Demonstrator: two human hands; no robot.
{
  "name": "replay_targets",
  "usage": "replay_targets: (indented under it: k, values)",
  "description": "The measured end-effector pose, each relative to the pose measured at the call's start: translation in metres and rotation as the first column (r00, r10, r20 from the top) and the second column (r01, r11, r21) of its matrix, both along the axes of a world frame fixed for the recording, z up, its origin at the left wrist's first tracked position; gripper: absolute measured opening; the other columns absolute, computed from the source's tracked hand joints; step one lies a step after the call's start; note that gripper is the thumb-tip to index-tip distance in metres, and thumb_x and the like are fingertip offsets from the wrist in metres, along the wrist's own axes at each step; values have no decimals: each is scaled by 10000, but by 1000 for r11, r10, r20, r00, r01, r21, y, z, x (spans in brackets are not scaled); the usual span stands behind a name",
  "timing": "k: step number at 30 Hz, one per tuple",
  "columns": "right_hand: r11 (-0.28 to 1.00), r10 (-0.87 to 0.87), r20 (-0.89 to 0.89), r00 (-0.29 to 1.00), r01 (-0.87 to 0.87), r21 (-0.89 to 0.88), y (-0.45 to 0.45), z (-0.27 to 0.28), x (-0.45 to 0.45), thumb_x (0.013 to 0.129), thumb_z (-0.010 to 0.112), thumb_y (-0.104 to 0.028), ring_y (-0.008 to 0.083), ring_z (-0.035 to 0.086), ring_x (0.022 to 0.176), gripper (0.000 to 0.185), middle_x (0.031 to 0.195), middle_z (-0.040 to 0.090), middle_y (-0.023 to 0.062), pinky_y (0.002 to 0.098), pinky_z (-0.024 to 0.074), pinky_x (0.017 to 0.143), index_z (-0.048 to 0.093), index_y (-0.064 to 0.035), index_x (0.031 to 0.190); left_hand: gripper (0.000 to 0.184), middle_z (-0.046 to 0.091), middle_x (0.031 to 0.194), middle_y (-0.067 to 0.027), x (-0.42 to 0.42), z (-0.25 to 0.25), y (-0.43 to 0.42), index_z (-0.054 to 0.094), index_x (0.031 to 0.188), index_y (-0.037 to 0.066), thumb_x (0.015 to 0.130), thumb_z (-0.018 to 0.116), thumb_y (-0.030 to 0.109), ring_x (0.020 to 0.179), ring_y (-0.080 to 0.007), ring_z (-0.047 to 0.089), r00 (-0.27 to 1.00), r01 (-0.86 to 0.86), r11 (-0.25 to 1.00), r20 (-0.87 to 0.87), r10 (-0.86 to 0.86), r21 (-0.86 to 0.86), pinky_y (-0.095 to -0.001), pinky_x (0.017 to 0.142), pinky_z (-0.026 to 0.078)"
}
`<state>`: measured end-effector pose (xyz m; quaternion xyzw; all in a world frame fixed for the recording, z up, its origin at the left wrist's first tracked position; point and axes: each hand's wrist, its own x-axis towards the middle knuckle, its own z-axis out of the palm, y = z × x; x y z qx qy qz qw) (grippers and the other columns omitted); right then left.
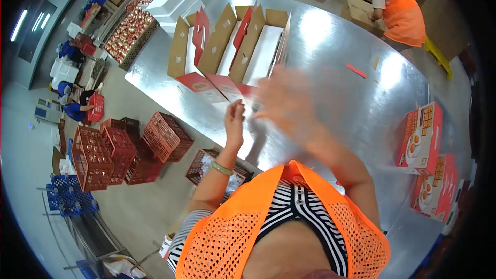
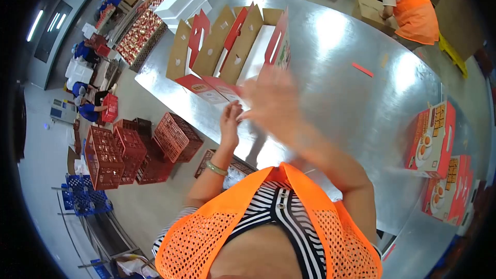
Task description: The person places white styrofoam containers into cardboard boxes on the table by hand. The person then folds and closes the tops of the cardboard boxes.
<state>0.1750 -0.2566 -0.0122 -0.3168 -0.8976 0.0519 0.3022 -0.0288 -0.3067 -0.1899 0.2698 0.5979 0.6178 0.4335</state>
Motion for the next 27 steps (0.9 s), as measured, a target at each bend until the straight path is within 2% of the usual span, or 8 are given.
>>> replay_targets:
  k: [1, 4, 7, 11, 15, 18, 22, 27]
  values:
    - [938, 19, 5, 1000, -20, 346, 6, -27, -45, 781, 766, -334, 290, 589, 1130, 420, 1062, 652, 148, 566, 317, 1161, 653, -83, 1098, 338, 650, 1186, -38, 12, 3, 0, 618, 1319, 55, 1050, 603, 258, 1089, -124, 583, 996, 46, 996, -77, -40, 74, -288, 913, 468]
    - [967, -161, 402, 901, 62, 248, 33, -19, -66, 775, 749, -269, 239, 627, 1012, 263, 876, 632, 57, 556, 303, 1195, 646, -103, 951, 366, 637, 1204, -61, 19, -8, -3, 578, 1348, 7, 1053, 584, 224, 1076, -131, 568, 978, 101, 989, -194, -79, 107, -292, 926, 468]
    - [966, 94, 76, 993, -109, 234, 36, -39, -19, 766, 718, -189, 205, 640, 937, 129, 757, 583, -6, 539, 302, 1206, 644, -127, 852, 377, 612, 1249, -73, 20, 7, -9, 552, 1364, -4, 1068, 557, 228, 1098, -140, 555, 961, 120, 988, -259, -91, 97, -300, 959, 461]
    - [926, 94, 188, 978, -155, 344, 13, -3, 117, 746, 698, -125, 197, 622, 970, 95, 791, 586, -14, 532, 367, 1180, 676, -171, 827, 428, 556, 1390, -138, 29, 36, 2, 490, 1425, -2, 1041, 565, 171, 1303, -230, 518, 921, 293, 936, -322, -220, 198, -367, 1127, 383]
    - [890, -252, 343, 905, 77, 450, -56, 11, 230, 747, 735, -109, 266, 613, 1133, 173, 937, 673, 40, 512, 452, 1098, 720, -123, 919, 558, 494, 1442, -170, 66, 47, 63, 339, 1504, -1, 1021, 567, 160, 1364, -292, 477, 921, 355, 829, -315, -230, 432, -404, 1181, 331]
    - [842, -529, -15, 848, 528, 112, -101, -16, 269, 782, 757, -86, 297, 589, 1180, 189, 1043, 682, 78, 473, 470, 1040, 720, -59, 965, 512, 539, 1372, -157, 84, 71, 58, 403, 1469, -11, 1004, 563, 132, 1298, -277, 533, 842, 539, 704, -274, -465, 463, -400, 1153, 370]
    - [797, -563, -226, 795, 451, -402, -142, -40, 247, 826, 770, -110, 353, 562, 1164, 412, 1216, 628, 153, 462, 450, 1007, 706, -31, 1225, 347, 633, 1192, -126, 89, 56, 67, 586, 1316, -26, 995, 530, 95, 1093, -255, 625, 764, 609, 732, -475, -436, 308, -376, 1026, 470]
    - [844, -496, 21, 868, 487, -224, -110, -56, 232, 794, 832, -246, 316, 531, 1183, 677, 1227, 591, 134, 407, 447, 1029, 592, -33, 1390, 309, 631, 1051, -156, 89, 86, 97, 721, 1033, -52, 1046, 530, 190, 952, -272, 624, 568, 777, 522, -750, -339, 352, -356, 880, 484]
